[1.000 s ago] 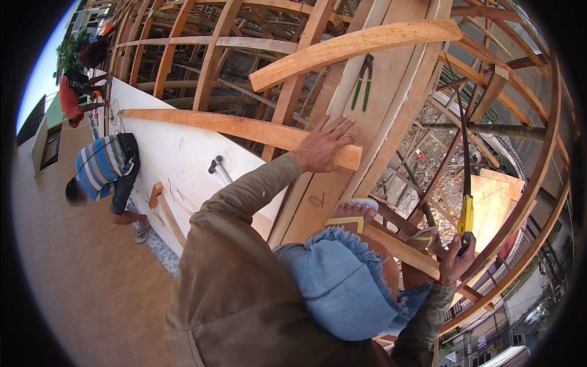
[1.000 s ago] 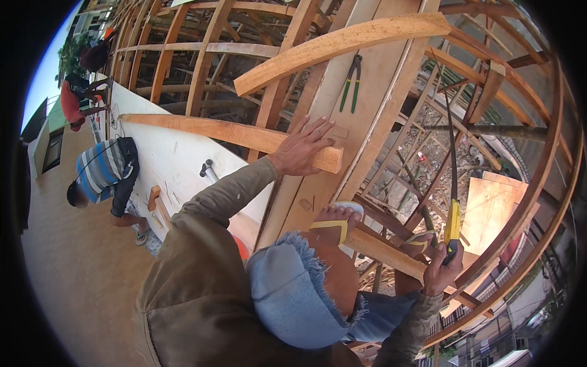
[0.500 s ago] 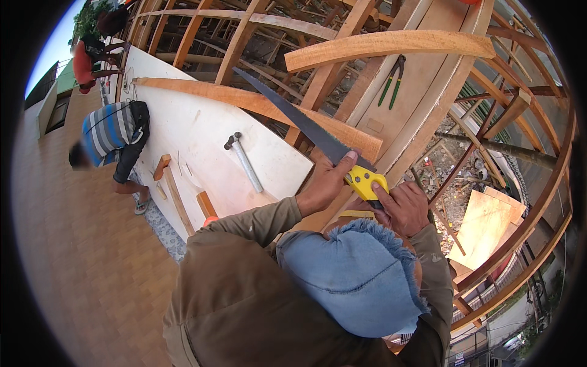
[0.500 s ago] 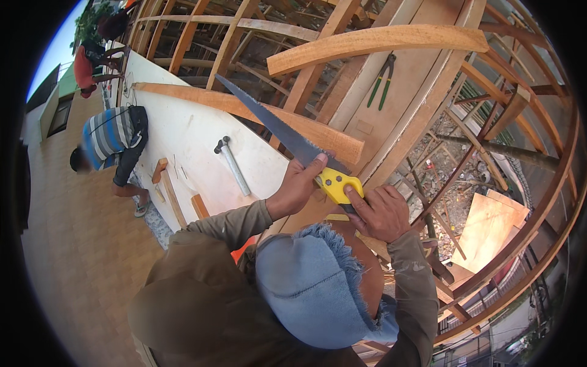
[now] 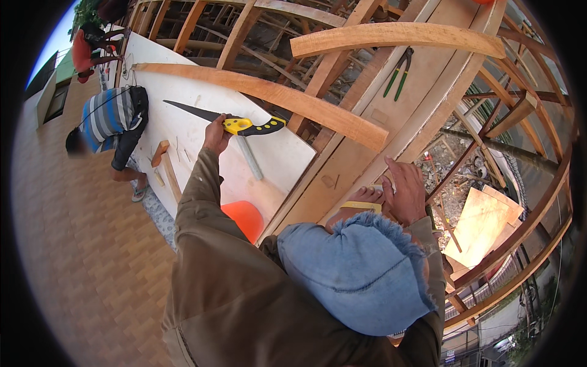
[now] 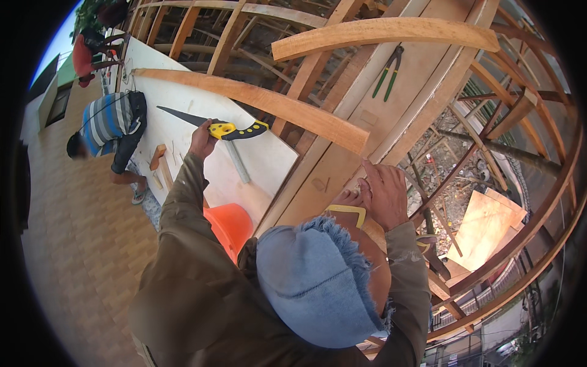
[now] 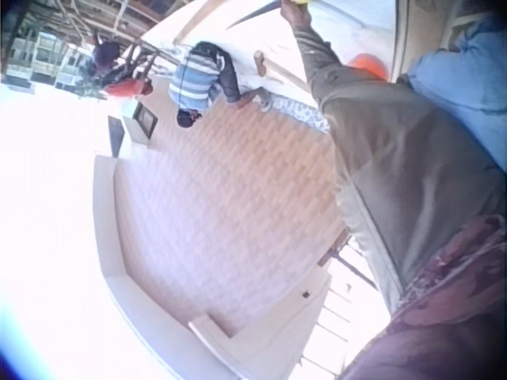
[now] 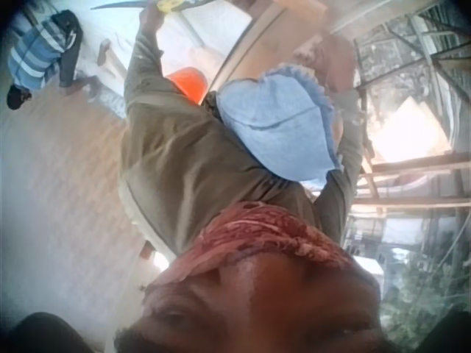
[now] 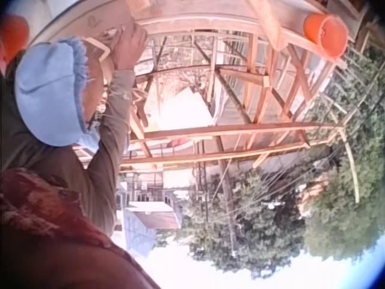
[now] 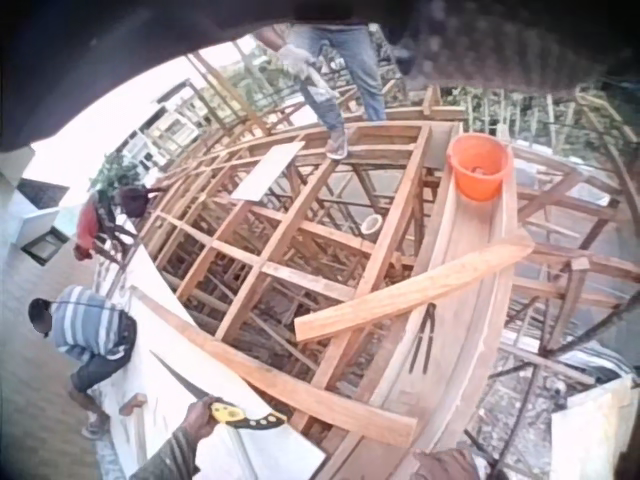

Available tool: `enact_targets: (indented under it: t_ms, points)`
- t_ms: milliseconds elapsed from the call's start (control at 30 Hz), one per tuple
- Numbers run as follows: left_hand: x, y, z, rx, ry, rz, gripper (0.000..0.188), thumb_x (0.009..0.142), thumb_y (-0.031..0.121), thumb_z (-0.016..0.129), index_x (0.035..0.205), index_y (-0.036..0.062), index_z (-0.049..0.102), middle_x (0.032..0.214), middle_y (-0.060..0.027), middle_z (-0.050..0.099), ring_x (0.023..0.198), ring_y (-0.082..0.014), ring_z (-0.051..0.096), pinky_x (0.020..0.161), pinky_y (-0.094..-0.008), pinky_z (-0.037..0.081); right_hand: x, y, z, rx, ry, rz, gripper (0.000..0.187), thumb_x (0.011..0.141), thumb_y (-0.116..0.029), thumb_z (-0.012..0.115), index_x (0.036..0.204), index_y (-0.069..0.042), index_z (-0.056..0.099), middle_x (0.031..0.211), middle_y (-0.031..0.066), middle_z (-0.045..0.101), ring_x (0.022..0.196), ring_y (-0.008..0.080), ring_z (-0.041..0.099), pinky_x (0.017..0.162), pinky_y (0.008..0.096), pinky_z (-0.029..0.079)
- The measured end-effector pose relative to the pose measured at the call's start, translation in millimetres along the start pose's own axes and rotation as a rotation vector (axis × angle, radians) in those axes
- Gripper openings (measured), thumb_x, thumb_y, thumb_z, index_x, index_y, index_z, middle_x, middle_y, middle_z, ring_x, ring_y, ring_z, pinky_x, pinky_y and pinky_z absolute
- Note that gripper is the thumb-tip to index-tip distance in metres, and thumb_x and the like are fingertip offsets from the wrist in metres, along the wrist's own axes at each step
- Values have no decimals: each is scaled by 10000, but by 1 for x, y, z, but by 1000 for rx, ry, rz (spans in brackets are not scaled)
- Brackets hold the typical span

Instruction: The person hammers nails into wooden beams to secure a roof frame, then uses a hand saw to cut a wooden plank. The person positions and fastens the cut plank into the frame.

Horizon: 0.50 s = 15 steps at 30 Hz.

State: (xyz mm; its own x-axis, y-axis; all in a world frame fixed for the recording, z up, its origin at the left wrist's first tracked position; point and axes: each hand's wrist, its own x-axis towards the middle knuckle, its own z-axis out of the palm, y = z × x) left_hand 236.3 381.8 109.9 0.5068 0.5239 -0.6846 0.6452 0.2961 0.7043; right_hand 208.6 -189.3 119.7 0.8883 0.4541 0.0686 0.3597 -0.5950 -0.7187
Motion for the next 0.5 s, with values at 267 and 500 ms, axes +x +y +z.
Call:
enact_targets:
  t_ms: [267,500]
  points:
    - [16,1,-108,-110,189,-93,251,1082,223,465,1124,-7,556,1084,-154,694,911,-252,713,771,-367,628,-51,33,-15,37,75,253,459,900,-82,689,1349,-40,604,982,126,651,926,312,616,858,431,476]
    - [-60,-108,-210,1,340,-463,273,1086,226,448,1131,-21,556,1044,-154,714,912,-249,735,759,-338,650,-59,35,3,90,77,327,442,894,-61,694,1327,-36,611,914,111,660,851,302,627,779,422,493]
